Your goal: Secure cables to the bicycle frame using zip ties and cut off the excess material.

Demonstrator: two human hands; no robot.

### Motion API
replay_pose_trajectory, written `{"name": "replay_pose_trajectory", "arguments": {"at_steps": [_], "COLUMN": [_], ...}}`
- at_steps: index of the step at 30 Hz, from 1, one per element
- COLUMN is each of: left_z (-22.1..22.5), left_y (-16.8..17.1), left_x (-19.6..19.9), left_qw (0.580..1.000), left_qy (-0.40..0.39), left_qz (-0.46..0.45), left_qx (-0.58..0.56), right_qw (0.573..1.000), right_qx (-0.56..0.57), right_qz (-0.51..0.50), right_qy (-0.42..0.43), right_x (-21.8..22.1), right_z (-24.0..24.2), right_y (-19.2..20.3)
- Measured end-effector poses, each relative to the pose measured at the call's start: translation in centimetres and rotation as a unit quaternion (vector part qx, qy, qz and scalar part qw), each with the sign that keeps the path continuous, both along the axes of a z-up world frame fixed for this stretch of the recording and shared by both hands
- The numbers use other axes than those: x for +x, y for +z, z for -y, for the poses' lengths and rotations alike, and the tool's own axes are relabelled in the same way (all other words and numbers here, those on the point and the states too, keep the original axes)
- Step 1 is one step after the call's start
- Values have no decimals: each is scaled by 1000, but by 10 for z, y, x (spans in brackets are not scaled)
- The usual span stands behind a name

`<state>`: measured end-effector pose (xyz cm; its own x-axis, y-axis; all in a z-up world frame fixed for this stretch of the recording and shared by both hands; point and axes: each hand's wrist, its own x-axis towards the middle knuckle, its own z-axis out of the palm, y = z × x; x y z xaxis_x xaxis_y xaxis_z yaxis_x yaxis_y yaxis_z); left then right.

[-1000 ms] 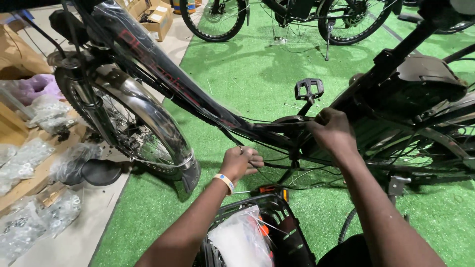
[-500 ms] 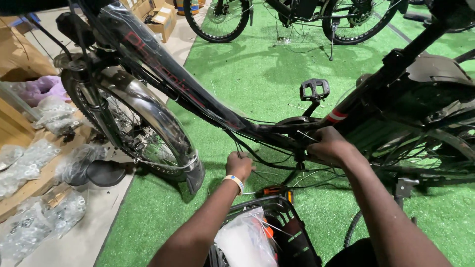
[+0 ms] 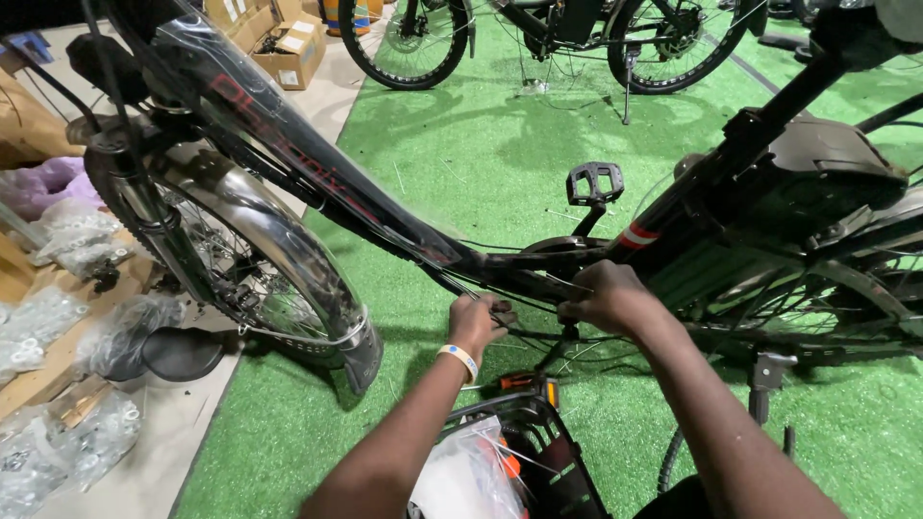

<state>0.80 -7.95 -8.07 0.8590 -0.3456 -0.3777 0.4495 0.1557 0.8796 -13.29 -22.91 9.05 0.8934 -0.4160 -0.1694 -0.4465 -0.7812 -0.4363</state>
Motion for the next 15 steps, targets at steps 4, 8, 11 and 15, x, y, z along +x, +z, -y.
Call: {"name": "replay_pose_trajectory", "arguments": {"at_steps": [4,8,11,15], "left_z": [-19,-31,-33,-28], "left_y": [102,143,146,96], "left_x": [-48,-61,-63,-44], "left_qw": [998,985,985,995], "left_qy": [-39,-42,-36,-34], "left_qz": [13,0,21,93], "left_qx": [-40,-169,-167,-26], "right_qw": [998,982,979,995], "right_qx": [57,177,195,99], "right_qz": [7,40,45,26], "right_qy": [27,55,42,-2], "right_x": [0,16,22,23], "right_z": [-46,-65,-61,-32], "right_y": [27,19,12,8]}}
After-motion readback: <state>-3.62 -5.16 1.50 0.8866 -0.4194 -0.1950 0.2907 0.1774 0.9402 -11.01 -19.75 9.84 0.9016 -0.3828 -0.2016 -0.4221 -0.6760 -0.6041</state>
